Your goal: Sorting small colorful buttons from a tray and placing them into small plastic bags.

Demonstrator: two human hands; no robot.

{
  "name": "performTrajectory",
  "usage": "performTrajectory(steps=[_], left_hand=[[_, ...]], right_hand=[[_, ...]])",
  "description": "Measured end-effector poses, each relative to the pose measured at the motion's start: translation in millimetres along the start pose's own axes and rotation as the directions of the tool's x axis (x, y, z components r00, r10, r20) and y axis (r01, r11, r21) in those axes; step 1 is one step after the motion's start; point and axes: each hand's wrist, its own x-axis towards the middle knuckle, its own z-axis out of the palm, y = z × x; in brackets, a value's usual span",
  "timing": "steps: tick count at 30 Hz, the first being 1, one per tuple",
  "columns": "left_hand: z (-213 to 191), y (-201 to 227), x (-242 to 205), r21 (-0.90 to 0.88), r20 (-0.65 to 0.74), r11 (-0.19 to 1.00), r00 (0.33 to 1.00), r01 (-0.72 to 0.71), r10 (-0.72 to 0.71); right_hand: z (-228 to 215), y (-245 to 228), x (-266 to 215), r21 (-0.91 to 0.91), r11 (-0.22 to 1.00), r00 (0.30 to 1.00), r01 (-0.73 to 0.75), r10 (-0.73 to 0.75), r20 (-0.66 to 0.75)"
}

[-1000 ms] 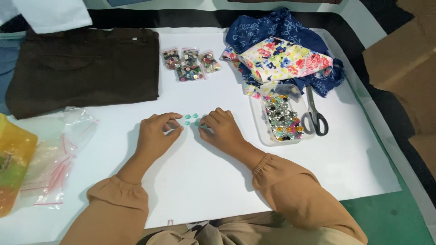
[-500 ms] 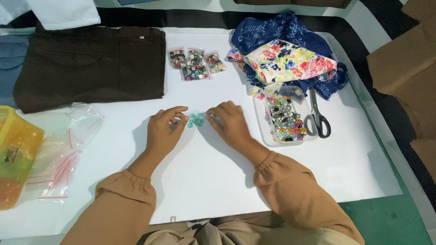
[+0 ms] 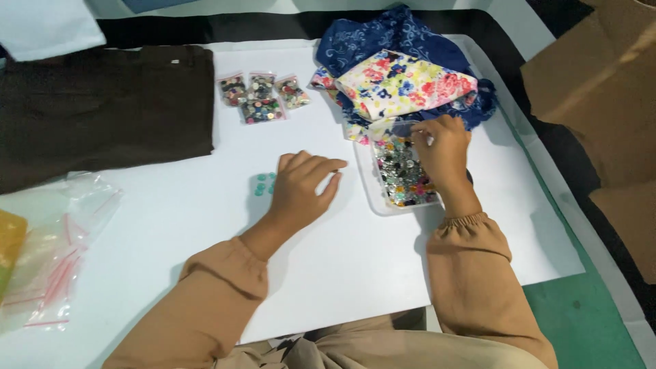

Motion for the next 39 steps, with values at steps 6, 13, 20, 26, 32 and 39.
performTrajectory(steps=[6,13,20,26,32,39], left_hand=[[91.2,14.4,28.3,-0.010,0.068,1.000,0.997,0.029,-0.028],[149.2,9.3,57.2,0.035,0.110,0.994,0.988,0.105,-0.108],[164.2,6.8,63.0,0.246,0.368,0.939,0.873,0.241,-0.321],[157.4,16.3,67.6,0.271,0.378,0.916,0.843,0.295,-0.383],[169.3,14.7,64.7,0.257,0.331,0.911,0.856,0.323,-0.397],[170.5,13.7,65.8,0.215,0.290,0.918,0.876,0.332,-0.385]], right_hand=[[10.4,-6.7,5.8,-0.111,0.978,0.984,0.174,-0.170,0.044],[12.1,-11.2,0.3,-0.237,0.957,0.981,0.165,-0.135,0.136],[12.2,-8.4,1.8,-0.221,0.963,0.977,0.156,-0.118,0.178],[17.4,-2.5,0.6,-0.202,0.970,0.976,0.133,-0.093,0.197],[21.0,1.4,-0.1,-0.197,0.975,0.972,0.102,-0.055,0.229],[16.0,-2.9,1.4,-0.166,0.982,0.972,0.093,-0.054,0.227]])
